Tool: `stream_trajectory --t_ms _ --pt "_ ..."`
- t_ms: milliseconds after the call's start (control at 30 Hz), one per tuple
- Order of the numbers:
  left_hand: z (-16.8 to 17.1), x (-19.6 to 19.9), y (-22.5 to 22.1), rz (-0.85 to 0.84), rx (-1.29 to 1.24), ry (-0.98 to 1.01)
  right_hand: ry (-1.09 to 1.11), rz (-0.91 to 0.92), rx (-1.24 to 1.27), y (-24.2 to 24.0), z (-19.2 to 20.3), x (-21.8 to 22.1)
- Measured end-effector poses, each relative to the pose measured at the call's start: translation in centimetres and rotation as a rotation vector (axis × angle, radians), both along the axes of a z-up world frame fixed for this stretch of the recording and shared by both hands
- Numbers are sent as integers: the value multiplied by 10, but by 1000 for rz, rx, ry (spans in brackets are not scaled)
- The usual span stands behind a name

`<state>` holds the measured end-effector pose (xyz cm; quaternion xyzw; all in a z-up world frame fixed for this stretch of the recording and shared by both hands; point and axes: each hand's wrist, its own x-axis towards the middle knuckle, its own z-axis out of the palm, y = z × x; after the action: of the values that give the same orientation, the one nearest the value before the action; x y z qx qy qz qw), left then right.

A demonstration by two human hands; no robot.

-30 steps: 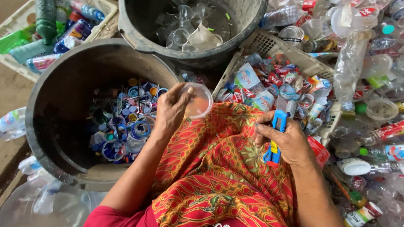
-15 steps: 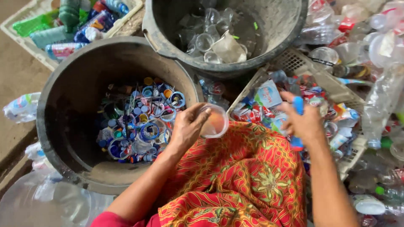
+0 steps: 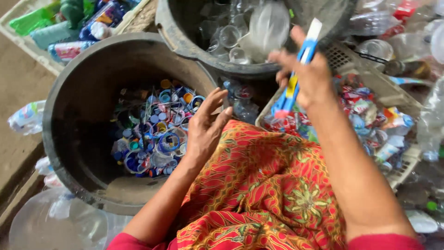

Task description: Sorting plastic recyclables by removing labels from cups using a small cutter

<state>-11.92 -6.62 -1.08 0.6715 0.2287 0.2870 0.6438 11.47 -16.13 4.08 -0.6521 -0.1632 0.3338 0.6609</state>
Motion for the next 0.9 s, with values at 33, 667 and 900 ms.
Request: stream_trajectory --t_ms 33,667,900 --pt "3 -1 0 -16 37 2 73 -42 127 2 7 14" --pt "36 40 -135 -637 355 32 109 -739 261 -416 -125 -168" --pt "47 44 -172 -789 499 25 294 -1370 -581 -637 -416 -302"
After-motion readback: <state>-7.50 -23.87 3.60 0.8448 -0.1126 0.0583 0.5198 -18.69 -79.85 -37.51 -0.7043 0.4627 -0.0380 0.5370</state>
